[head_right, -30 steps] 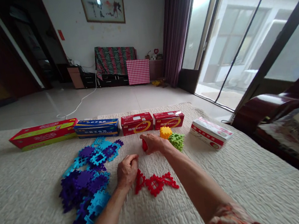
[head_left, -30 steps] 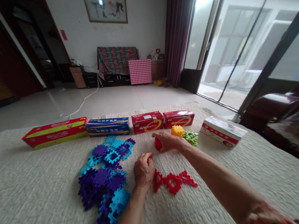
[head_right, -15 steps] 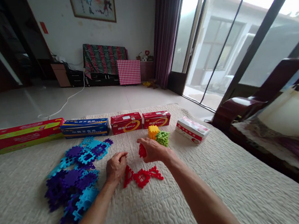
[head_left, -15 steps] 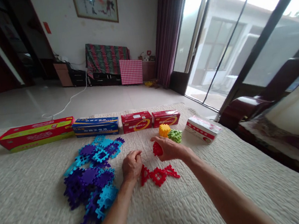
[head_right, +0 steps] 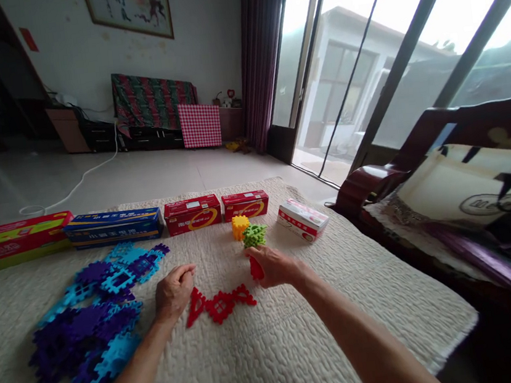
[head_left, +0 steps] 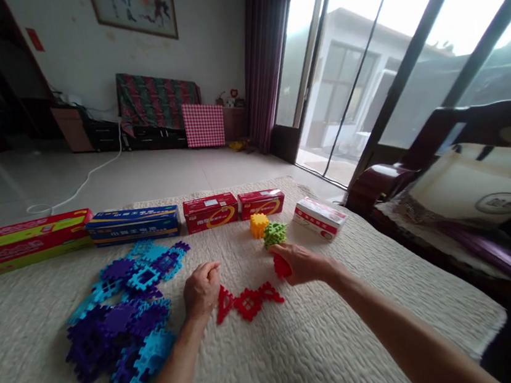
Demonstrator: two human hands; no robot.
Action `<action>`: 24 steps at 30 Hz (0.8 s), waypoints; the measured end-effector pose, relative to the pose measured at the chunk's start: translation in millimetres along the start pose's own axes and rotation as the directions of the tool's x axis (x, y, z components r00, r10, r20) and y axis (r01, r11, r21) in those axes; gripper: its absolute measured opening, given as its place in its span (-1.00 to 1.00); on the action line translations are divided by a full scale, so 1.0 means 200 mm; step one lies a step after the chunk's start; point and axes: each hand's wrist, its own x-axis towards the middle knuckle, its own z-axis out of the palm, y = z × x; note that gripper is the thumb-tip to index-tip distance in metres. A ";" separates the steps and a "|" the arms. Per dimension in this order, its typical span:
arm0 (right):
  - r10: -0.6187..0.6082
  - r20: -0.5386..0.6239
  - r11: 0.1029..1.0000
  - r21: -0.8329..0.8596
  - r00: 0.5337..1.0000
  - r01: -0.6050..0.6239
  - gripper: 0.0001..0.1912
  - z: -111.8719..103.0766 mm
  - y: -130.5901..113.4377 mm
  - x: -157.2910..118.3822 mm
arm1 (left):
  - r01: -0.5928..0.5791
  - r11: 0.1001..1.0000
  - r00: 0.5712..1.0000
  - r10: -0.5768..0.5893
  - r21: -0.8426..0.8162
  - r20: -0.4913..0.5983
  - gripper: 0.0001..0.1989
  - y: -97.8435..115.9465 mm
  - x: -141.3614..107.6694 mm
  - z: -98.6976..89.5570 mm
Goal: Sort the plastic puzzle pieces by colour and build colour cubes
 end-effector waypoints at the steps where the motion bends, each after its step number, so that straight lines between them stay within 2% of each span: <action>1: 0.003 0.002 1.000 0.002 1.000 -0.003 -0.36 0.00 0.02 -0.01 | 0.004 1.000 1.000 -0.004 0.000 0.001 -0.69 0.00 0.00 0.00; 8: 0.012 0.015 1.000 0.002 1.000 -0.012 -0.38 0.04 0.10 -0.05 | 0.010 1.000 1.000 -0.010 0.007 0.002 -0.70 -0.01 0.00 0.00; 17: -0.004 0.043 1.000 -0.011 0.999 0.004 -0.35 0.02 0.10 -0.03 | 0.009 1.000 1.000 -0.009 0.020 -0.005 -0.70 -0.01 0.00 -0.01; 24: 0.008 0.068 0.999 -0.049 0.998 -0.005 -0.19 -0.03 0.08 -0.04 | 0.008 0.999 1.000 -0.008 0.033 -0.003 -0.70 0.00 0.00 -0.01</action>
